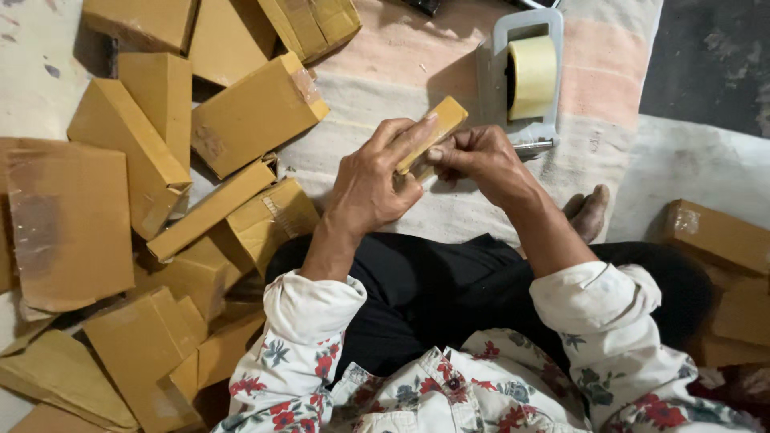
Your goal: The person sits on the floor and repeatedly unpacks smart watches from their retail boxes, places them into small brown cardboard shipping boxes, and seals the boxes with packing tape. The person handles the watches, charging cables, and boxes by hand.
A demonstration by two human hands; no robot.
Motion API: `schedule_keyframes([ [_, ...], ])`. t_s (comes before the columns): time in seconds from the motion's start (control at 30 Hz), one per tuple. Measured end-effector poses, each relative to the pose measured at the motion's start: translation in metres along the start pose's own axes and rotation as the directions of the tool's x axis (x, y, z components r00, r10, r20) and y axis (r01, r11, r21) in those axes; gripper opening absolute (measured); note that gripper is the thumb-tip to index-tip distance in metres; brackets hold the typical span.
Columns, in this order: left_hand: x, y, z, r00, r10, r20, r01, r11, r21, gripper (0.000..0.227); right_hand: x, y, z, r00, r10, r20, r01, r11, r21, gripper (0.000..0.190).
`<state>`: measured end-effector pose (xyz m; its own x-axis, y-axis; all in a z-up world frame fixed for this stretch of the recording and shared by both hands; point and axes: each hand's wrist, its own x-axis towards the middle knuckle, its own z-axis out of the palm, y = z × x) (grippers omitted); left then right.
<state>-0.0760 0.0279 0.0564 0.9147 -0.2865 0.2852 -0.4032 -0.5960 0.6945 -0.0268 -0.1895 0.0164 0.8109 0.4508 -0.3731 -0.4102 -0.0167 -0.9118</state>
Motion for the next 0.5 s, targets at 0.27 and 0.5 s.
schedule_keyframes([
  [0.27,0.034,0.003,0.010,0.856,-0.468,0.220,0.344,0.833,0.433,0.059,0.025,-0.005,-0.001,0.997,0.029,-0.065,-0.040,0.982,-0.186,0.022],
  [0.5,0.033,-0.032,0.003,0.858,-0.492,0.149,0.385,0.807,0.448,0.055,0.034,0.058,0.018,0.963,0.242,-0.121,-0.222,0.963,0.154,0.022],
])
